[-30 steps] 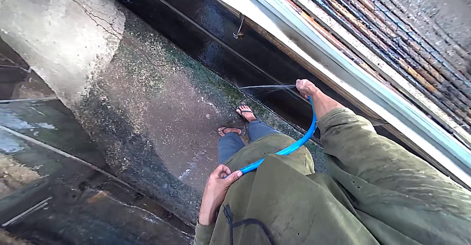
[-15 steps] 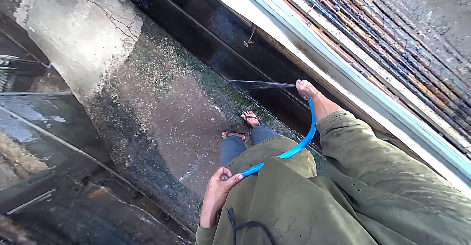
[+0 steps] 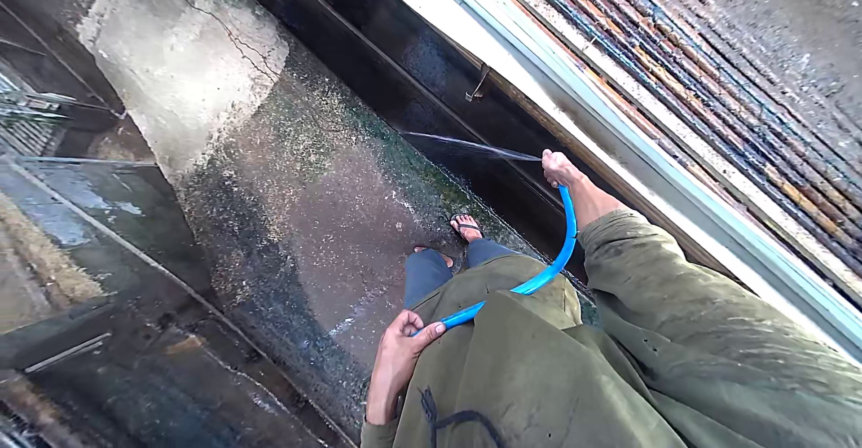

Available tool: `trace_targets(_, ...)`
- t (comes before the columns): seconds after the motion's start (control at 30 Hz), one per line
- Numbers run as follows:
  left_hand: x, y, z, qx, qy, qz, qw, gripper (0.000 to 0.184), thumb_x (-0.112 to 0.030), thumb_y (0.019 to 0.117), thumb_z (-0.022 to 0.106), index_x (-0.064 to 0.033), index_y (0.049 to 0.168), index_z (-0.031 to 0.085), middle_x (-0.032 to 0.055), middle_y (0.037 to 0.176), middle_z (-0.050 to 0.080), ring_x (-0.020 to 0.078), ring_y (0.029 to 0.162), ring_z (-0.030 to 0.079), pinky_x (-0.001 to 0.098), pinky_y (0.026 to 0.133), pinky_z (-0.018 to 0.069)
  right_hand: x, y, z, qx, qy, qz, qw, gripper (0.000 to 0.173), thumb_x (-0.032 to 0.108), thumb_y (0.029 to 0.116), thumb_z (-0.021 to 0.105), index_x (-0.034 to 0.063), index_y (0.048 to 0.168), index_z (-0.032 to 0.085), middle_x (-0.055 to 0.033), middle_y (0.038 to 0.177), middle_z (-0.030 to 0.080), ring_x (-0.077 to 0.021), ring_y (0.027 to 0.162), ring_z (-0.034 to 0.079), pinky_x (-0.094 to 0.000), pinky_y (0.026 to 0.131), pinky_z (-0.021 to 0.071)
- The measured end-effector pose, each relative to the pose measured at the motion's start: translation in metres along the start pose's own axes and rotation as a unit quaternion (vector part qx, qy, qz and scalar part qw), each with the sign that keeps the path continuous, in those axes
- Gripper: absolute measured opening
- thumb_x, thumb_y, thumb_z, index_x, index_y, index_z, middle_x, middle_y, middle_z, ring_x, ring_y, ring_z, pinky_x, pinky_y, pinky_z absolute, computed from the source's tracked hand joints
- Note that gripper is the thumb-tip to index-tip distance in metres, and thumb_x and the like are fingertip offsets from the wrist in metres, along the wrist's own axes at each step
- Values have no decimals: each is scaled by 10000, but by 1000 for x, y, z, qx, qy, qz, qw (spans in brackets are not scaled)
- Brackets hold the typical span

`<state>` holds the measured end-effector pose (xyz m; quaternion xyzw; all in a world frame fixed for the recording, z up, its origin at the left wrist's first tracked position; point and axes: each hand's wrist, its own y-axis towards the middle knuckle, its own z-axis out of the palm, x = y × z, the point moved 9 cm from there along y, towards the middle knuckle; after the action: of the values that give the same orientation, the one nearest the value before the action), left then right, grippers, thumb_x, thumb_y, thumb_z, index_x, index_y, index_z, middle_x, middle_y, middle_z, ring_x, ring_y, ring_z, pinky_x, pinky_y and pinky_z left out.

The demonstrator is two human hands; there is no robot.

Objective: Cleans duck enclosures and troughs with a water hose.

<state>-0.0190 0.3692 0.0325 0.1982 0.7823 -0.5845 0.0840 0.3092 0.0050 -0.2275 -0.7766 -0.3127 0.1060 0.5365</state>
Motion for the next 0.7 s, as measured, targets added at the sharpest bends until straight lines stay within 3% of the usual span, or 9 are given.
trace_targets(0.2,2,1,-17,-11,-9,-4,1000,325,-302,835,858,-88,904,623,-48,565,520,79,508,489,281,558,451,9,-5,12,6,26,0,1000,550,482,1110,177,87,882,485,-28,645,397,-148,459,377,-312,448,385)
trace_targets(0.27,3,4,-25,-12,-11,-3,1000,315,-299,846,849,-88,903,622,-46,572,522,77,512,492,277,558,452,3,-11,11,-17,-16,4,1000,537,422,1119,184,42,966,530,-65,708,433,-171,517,417,-335,500,410)
trace_targets(0.3,3,7,-29,-12,-11,-1,1000,302,-287,855,840,-87,900,619,-48,572,518,73,513,490,271,556,447,-1,-16,9,-28,-62,7,998,496,348,1129,197,9,1052,551,-109,788,474,-201,596,462,-364,563,435)
trace_targets(0.37,3,13,-38,-10,-7,-2,1000,291,-278,866,832,-84,908,619,-51,578,517,70,523,488,270,565,441,-9,-26,8,-28,-188,6,982,357,145,1114,312,-61,1270,558,-241,1099,599,-314,918,616,-477,804,509)
trace_targets(0.4,3,16,-42,-8,-5,-1,1000,291,-279,866,833,-83,907,621,-51,578,521,71,523,492,272,565,443,-14,-32,10,-19,-253,6,967,327,66,1088,391,-84,1338,539,-287,1270,610,-376,1134,645,-532,949,516)
trace_targets(0.43,3,20,-47,-4,-3,0,1000,295,-286,865,833,-84,906,622,-48,580,524,74,525,493,279,569,445,-22,-37,12,-11,-268,16,963,341,59,1081,416,-90,1371,517,-299,1347,580,-395,1221,614,-546,1005,489)
trace_targets(0.47,2,24,-53,0,-3,2,1000,295,-285,865,834,-81,908,625,-45,585,531,77,530,497,285,575,448,-29,-43,13,-9,-264,27,964,346,76,1085,425,-82,1378,518,-293,1363,566,-378,1218,605,-529,1010,479)
trace_targets(0.53,-2,33,-67,4,-4,13,1000,284,-271,871,829,-76,912,626,-45,593,542,66,535,507,271,577,454,-35,-56,18,-7,-218,58,974,363,152,1107,392,-45,1388,510,-251,1322,545,-298,1080,585,-452,940,465)
trace_targets(0.7,-6,56,-119,27,-1,32,999,285,-281,873,826,-82,908,624,-42,600,549,67,541,516,269,578,458,-15,-77,40,-19,-164,84,983,346,162,1108,401,-18,1379,519,-208,1214,563,-237,937,562,-399,857,471)
